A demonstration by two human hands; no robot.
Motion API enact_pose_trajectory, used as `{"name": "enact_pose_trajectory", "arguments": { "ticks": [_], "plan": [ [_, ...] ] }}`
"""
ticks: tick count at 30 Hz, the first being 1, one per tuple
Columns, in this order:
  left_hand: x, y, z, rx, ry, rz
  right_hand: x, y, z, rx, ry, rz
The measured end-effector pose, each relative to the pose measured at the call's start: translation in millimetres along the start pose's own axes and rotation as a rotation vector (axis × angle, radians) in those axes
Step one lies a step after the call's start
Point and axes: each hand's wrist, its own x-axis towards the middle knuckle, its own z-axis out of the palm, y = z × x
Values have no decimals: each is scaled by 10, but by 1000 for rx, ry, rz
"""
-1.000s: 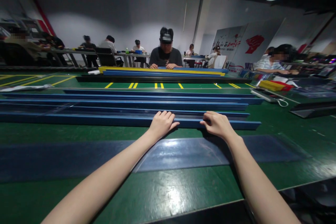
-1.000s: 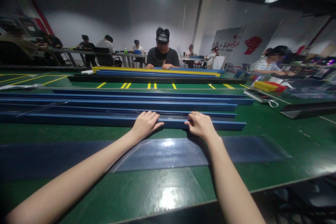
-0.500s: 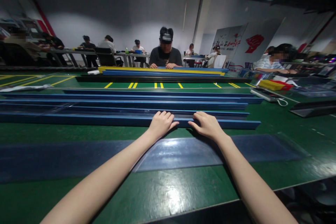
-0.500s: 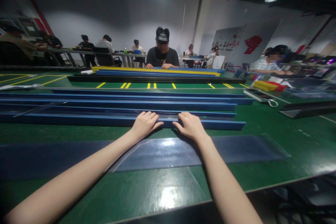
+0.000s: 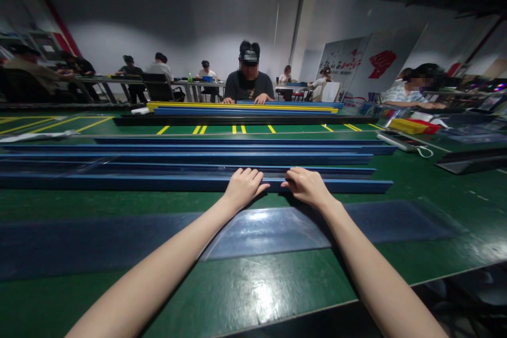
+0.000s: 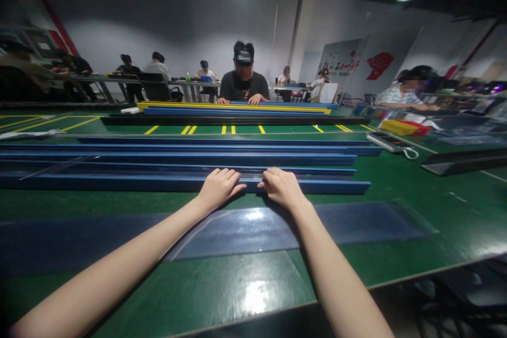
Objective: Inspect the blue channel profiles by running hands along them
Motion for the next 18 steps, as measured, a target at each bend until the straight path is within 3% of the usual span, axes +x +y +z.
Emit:
{"name": "enact_pose_trajectory", "arguments": {
  "ticks": [7,18],
  "plan": [
    [10,-6,-5,-31,2,61,-53,59,-82,-25,-68,52],
    [5,-3,-30,-4,-2,30,-150,234,-118,-51,-84,144]
  ]
}}
